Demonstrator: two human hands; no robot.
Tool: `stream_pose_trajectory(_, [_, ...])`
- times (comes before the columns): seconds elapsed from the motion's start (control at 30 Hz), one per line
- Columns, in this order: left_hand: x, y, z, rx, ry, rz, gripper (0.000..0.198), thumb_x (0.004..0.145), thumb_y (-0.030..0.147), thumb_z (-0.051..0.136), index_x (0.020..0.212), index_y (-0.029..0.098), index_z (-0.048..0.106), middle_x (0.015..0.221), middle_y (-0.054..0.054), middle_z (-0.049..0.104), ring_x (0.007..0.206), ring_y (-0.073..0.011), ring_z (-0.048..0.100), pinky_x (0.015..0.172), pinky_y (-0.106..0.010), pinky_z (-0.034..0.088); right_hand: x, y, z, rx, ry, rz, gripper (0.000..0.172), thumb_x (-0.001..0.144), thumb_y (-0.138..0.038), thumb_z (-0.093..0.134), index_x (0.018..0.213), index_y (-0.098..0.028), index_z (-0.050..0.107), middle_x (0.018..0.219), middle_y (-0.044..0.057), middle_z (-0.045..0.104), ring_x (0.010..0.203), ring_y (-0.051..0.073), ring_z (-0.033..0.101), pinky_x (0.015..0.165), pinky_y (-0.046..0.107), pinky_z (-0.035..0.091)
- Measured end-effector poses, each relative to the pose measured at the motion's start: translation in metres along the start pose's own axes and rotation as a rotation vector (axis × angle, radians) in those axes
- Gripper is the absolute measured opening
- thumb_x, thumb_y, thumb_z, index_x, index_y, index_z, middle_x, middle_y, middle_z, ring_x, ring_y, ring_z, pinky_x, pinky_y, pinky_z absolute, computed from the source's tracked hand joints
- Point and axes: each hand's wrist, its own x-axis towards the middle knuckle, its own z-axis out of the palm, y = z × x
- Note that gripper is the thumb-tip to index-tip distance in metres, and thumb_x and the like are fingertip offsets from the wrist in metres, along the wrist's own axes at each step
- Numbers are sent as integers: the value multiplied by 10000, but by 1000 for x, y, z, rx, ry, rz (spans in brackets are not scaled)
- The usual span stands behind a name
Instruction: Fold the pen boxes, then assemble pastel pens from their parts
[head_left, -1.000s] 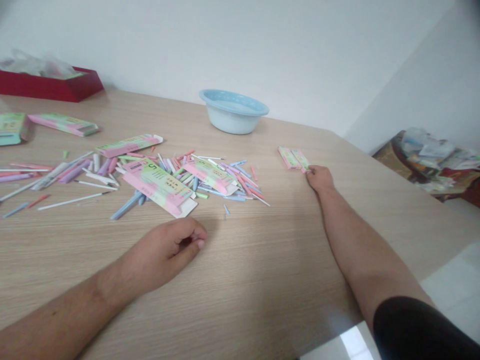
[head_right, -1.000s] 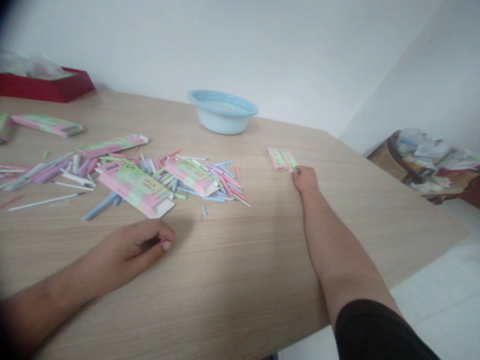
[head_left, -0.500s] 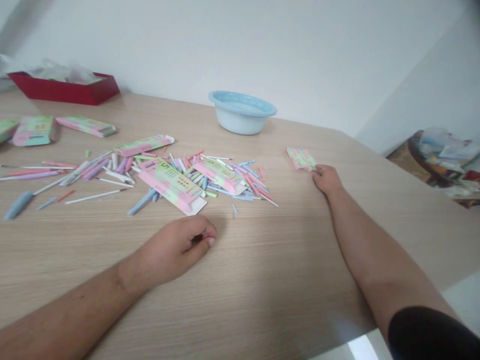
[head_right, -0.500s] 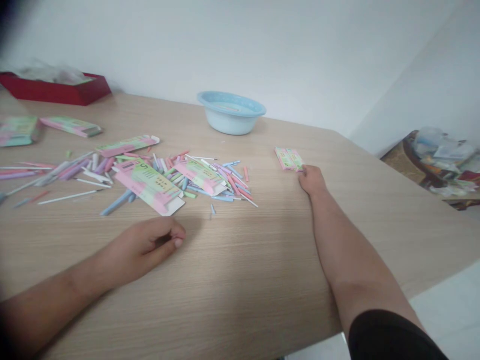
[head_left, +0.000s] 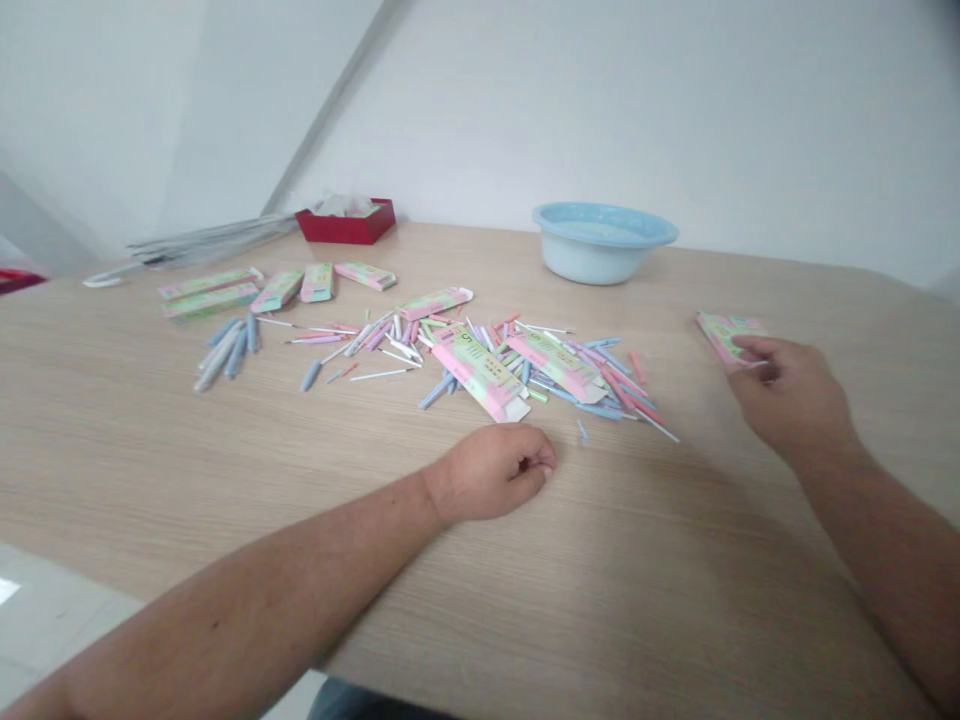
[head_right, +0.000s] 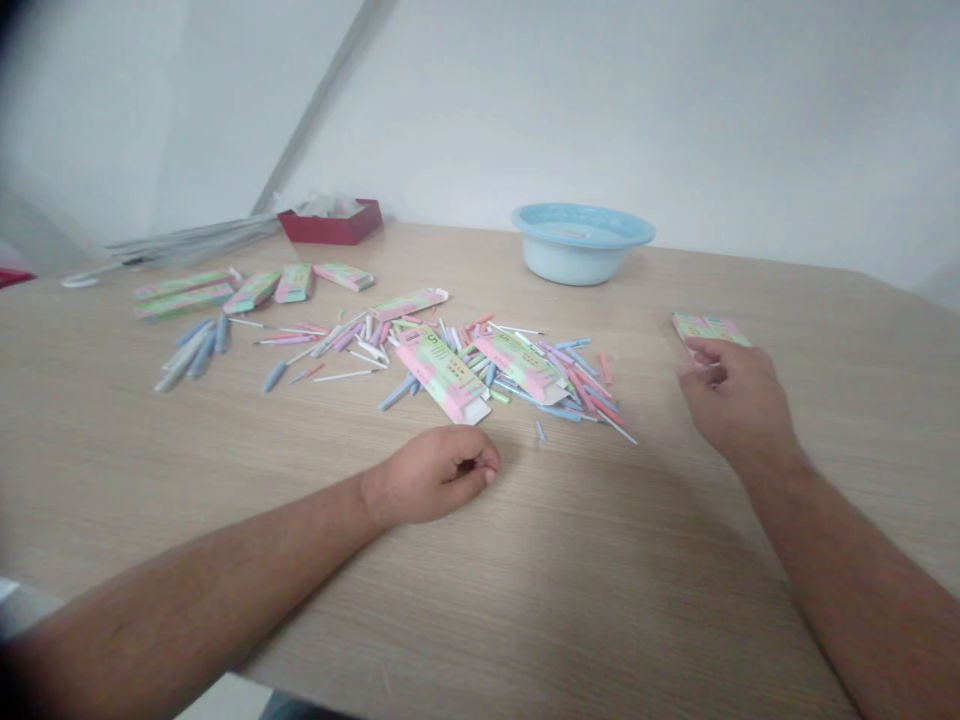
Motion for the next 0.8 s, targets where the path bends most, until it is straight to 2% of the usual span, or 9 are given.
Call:
stream_pose_trajectory(0.07, [1, -1, 1, 22, -1, 20, 74, 1010, 195, 664, 1009, 195, 739, 862, -30, 767, 758, -180, 689, 725, -300, 506, -24, -25, -6, 74, -53, -71, 604, 879, -467, 639, 1369, -164, 820, 1051, 154, 816, 805, 291, 695, 918, 485, 594])
stream_pose_trajectory(0.13, [1, -1, 2, 46, -1, 36, 70, 1007, 185, 670, 1015, 198, 738, 871, -36, 767, 781, -190, 699, 749, -312, 517, -49, -37, -10, 117, -100, -162, 577, 914, -529, 621, 1369, -216, 789, 1075, 149, 797, 881, 327, 725, 928, 518, 610])
stream_pose_trajectory(0.2, [2, -2, 4, 65, -2, 48, 56, 1004, 194, 682, 1014, 203, 737, 881, -41, 767, 808, -199, 709, 773, -319, 530, -68, -37, -9, 125, -108, -203, 503, 949, -538, 588, 1332, -266, 767, 1080, 138, 780, 937, 351, 741, 930, 540, 620])
stream_pose_trajectory(0.27, [3, -3, 5, 78, -3, 54, 49, 1009, 220, 690, 1015, 205, 735, 888, -45, 768, 830, -204, 715, 790, -323, 540, -78, -29, -5, 122, -118, -187, 420, 946, -542, 577, 1246, -310, 758, 1007, 116, 750, 895, 360, 746, 865, 551, 629])
stream_pose_trajectory(0.37, [3, -5, 6, 86, -1, 61, 64, 1022, 247, 683, 1017, 204, 729, 898, -52, 772, 856, -212, 722, 811, -332, 551, -77, -13, 4, 113, -150, -59, 343, 908, -573, 587, 1126, -358, 741, 984, 106, 759, 864, 376, 761, 799, 570, 627])
stream_pose_trajectory(0.5, [2, -4, 7, 76, -7, 81, 63, 1021, 234, 673, 1014, 199, 725, 921, -62, 782, 886, -220, 732, 835, -339, 559, -66, -1, 13, 117, -278, 160, 351, 837, -631, 608, 1046, -377, 728, 945, 107, 804, 848, 403, 782, 780, 591, 615])
stream_pose_trajectory(0.6, [1, -3, 7, 67, -15, 84, 58, 1021, 223, 670, 1012, 203, 725, 921, -60, 784, 878, -217, 733, 827, -335, 560, -62, 1, 16, 119, -331, 202, 352, 791, -631, 603, 997, -371, 721, 912, 100, 817, 837, 414, 784, 789, 596, 602])
stream_pose_trajectory(0.8, [0, -2, 6, 58, -13, 86, 62, 1011, 194, 661, 1005, 210, 721, 922, -58, 784, 876, -218, 737, 832, -334, 559, -59, 9, 20, 172, -365, 248, 373, 772, -650, 611, 989, -366, 718, 857, 76, 818, 737, 394, 775, 690, 566, 582])
